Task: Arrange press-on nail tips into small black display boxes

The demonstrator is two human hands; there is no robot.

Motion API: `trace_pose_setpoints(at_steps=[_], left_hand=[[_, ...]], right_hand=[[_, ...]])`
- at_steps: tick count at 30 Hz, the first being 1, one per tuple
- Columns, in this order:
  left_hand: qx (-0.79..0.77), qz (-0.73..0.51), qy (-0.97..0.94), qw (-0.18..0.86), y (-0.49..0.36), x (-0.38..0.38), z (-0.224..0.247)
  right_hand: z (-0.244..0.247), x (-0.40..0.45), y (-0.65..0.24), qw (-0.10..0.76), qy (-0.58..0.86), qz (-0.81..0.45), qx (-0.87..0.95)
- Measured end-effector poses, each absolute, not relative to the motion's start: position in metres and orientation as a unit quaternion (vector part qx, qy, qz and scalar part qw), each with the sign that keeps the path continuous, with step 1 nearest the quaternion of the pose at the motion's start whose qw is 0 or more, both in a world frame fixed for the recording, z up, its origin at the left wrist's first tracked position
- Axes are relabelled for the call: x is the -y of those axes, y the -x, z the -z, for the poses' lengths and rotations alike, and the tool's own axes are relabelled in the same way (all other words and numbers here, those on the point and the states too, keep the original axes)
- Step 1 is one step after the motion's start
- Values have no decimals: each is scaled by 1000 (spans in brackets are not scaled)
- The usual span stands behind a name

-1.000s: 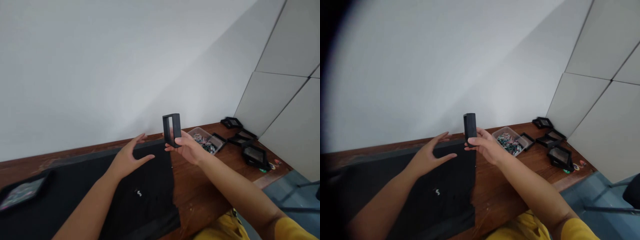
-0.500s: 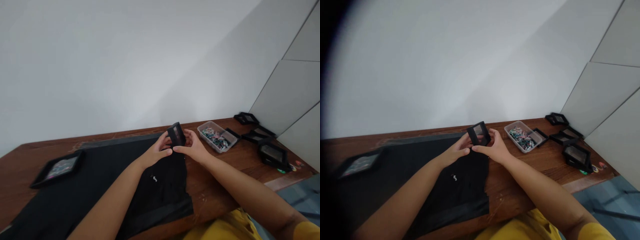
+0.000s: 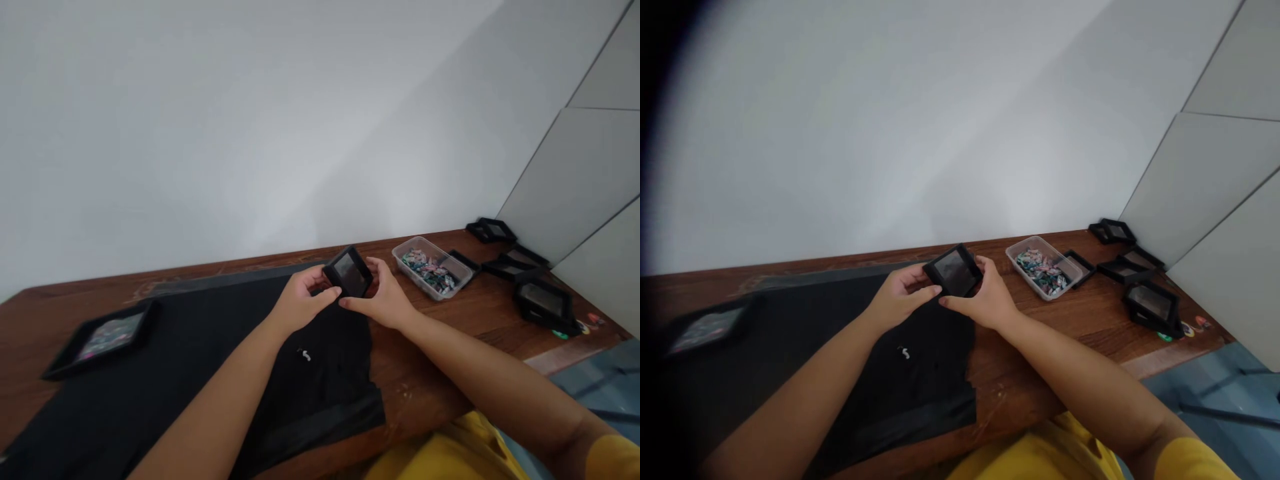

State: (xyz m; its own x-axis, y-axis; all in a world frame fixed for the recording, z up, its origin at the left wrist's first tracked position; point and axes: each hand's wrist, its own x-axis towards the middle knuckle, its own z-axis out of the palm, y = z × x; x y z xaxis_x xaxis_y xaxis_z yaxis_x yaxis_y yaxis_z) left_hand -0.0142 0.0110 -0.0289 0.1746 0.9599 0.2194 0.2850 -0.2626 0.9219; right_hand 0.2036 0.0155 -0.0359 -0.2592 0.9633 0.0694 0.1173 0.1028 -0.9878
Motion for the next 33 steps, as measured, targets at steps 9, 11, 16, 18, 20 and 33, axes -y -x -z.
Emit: trace_pose_setpoints(at_steps=[9, 11, 16, 18, 20, 33], left_hand=[[-466, -434, -654, 408, 13, -14, 31], [-467, -434, -654, 408, 13, -14, 31], [-466, -441, -637, 426, 13, -10, 26], [-465, -446, -621, 447, 11, -7, 22], [-465, -451, -607, 461, 10, -5, 20], [-480, -532, -582, 385, 40, -4, -2]], right_hand=[[29, -15, -206, 375, 446, -554, 595], [30, -15, -206, 360, 443, -579, 582], [38, -14, -205, 372, 429, -575, 589], [41, -13, -204, 381, 422, -578, 585], [43, -11, -203, 381, 416, -590, 577], [36, -7, -192, 366, 404, -653, 526]])
